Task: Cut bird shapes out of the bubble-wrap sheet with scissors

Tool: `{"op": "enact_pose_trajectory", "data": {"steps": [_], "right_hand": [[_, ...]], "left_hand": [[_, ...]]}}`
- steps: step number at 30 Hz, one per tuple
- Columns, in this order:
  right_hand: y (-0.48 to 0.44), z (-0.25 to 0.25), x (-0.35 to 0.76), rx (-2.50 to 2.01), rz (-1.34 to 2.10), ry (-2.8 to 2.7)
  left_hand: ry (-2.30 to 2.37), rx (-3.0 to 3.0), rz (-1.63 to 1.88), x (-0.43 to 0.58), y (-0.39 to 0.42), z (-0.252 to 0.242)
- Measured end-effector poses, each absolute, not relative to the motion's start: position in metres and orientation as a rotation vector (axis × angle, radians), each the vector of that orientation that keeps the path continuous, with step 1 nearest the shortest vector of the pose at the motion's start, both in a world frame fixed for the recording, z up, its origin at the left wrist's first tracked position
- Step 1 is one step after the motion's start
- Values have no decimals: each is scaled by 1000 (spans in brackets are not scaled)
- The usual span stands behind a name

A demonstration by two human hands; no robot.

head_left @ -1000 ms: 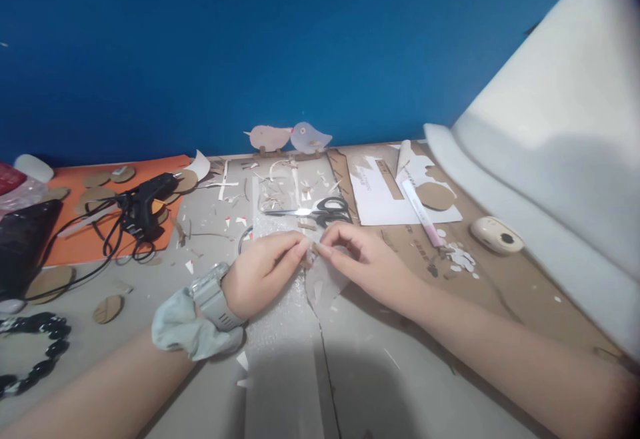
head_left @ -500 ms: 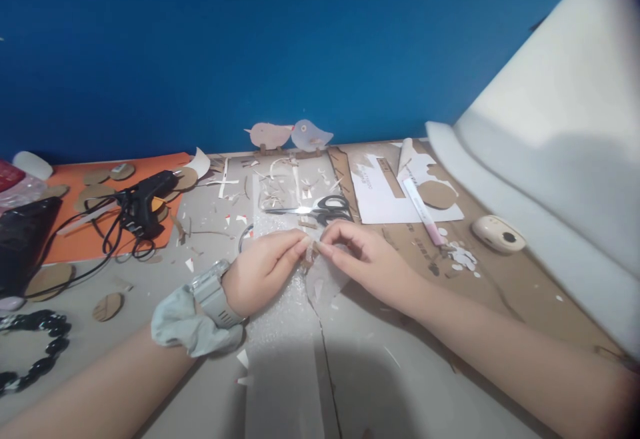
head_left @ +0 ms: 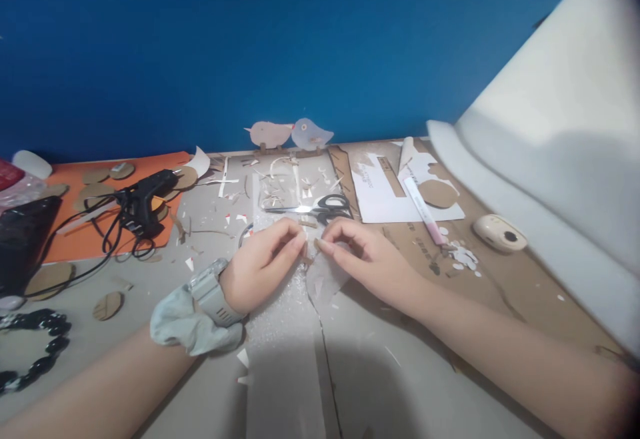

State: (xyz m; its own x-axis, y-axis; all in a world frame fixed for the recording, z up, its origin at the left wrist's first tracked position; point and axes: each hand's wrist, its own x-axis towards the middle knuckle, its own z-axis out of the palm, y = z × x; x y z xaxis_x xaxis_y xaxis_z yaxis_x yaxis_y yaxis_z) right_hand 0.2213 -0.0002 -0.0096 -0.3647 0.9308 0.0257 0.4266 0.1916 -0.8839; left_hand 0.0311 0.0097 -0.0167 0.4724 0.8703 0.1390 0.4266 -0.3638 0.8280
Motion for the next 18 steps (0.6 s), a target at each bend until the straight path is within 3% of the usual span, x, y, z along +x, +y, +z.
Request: {"op": "enact_pose_trajectory", "data": {"steps": [18], "right_hand": [[-2,-10,221,-1217,1050,-1961]], "left_hand": [[1058,2122,662,32,10,-14]]}}
